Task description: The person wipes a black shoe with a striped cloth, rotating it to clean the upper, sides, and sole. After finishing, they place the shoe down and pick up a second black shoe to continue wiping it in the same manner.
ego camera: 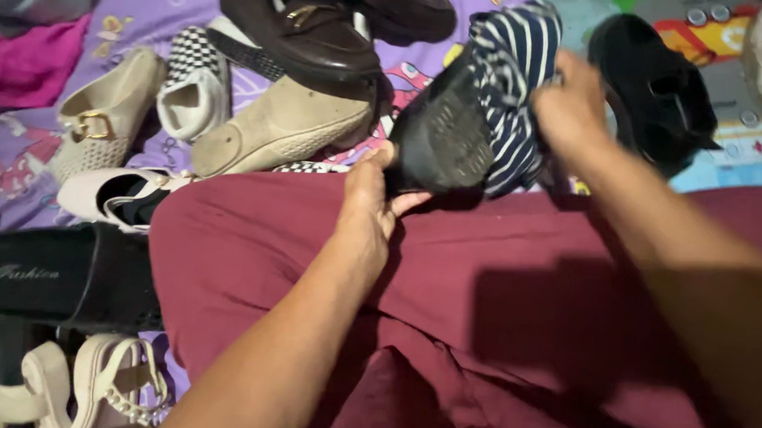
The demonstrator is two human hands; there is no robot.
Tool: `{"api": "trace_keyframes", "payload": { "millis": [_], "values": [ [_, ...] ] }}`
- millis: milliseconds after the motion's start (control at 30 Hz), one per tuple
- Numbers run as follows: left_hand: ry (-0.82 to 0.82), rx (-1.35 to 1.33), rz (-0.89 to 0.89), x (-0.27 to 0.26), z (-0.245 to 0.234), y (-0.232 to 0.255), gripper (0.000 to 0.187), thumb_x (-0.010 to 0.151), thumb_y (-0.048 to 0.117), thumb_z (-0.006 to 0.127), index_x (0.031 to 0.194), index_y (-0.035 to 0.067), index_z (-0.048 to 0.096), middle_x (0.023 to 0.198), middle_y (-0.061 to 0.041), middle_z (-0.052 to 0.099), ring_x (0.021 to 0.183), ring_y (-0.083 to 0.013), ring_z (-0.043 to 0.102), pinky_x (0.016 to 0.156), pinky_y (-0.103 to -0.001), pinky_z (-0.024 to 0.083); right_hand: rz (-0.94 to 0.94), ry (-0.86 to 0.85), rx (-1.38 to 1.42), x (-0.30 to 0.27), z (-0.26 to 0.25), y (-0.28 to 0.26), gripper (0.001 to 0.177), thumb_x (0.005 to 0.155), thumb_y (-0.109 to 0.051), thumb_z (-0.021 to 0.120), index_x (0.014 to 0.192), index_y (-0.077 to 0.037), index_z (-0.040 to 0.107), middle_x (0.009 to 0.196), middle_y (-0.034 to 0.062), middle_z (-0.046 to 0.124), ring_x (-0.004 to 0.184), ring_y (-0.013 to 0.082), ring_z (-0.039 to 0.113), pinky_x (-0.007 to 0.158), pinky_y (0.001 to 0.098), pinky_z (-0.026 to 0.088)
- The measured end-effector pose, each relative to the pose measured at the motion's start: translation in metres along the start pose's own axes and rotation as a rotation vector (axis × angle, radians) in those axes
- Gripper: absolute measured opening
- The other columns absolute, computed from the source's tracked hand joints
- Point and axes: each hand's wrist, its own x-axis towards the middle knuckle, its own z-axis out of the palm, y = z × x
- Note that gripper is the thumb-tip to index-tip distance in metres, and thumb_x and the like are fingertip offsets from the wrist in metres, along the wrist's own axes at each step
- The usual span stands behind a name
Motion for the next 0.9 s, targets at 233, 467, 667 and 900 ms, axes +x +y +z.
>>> {"api": "trace_keyframes", "payload": {
  "millis": [233,467,667,900],
  "values": [
    [-0.024,-0.078,0.015,0.013,-0.003,0.001,0.036,0.1,0.03,0.049,0.12,0.004,0.064,0.111,-0.017,0.072,0.088,-0.0311,0.074,0.064,-0.042,0.066,-0.634,0.015,-0.032,0.02,0.003,0.038,0.049,0.082,0.008,0.063,0.129,-0.004,0.068,0.126,0.0192,0.069,0.126,0.0347,0.066,0.112,0.0395,0.05],
    [-0.058,0.05,0.046,0.002,-0.001,0.0,0.031,0.098,0.028,0.053,0.119,0.007,0.06,0.107,-0.015,0.071,0.087,-0.0325,0.074,0.065,-0.049,0.066,-0.011,0.024,-0.324,0.04,-0.025,0.062,0.054,0.081,-0.005,0.061,0.135,-0.009,0.069,0.12,0.0218,0.07,0.109,0.0367,0.067,0.097,0.0412,0.05],
    [-0.111,0.159,0.028,0.005,0.01,0.005,0.033,0.094,0.038,0.061,0.11,0.01,0.069,0.099,-0.009,0.075,0.085,-0.0265,0.075,0.065,-0.047,0.066,-0.537,-0.053,-0.024,-0.004,-0.052,0.013,0.051,0.083,-0.004,0.064,0.135,-0.002,0.063,0.126,0.0165,0.07,0.116,0.0295,0.067,0.1,0.0371,0.049],
    [-0.188,0.716,0.63,-0.002,0.034,0.022,0.031,0.093,0.032,0.073,0.098,0.001,0.073,0.082,-0.012,0.074,0.075,-0.0289,0.071,0.07,-0.045,0.058,-0.458,-0.047,-0.422,0.008,-0.065,0.038,0.027,0.09,-0.005,0.063,0.115,-0.003,0.074,0.114,0.024,0.07,0.106,0.0422,0.066,0.095,0.0465,0.05]
  ]
}}
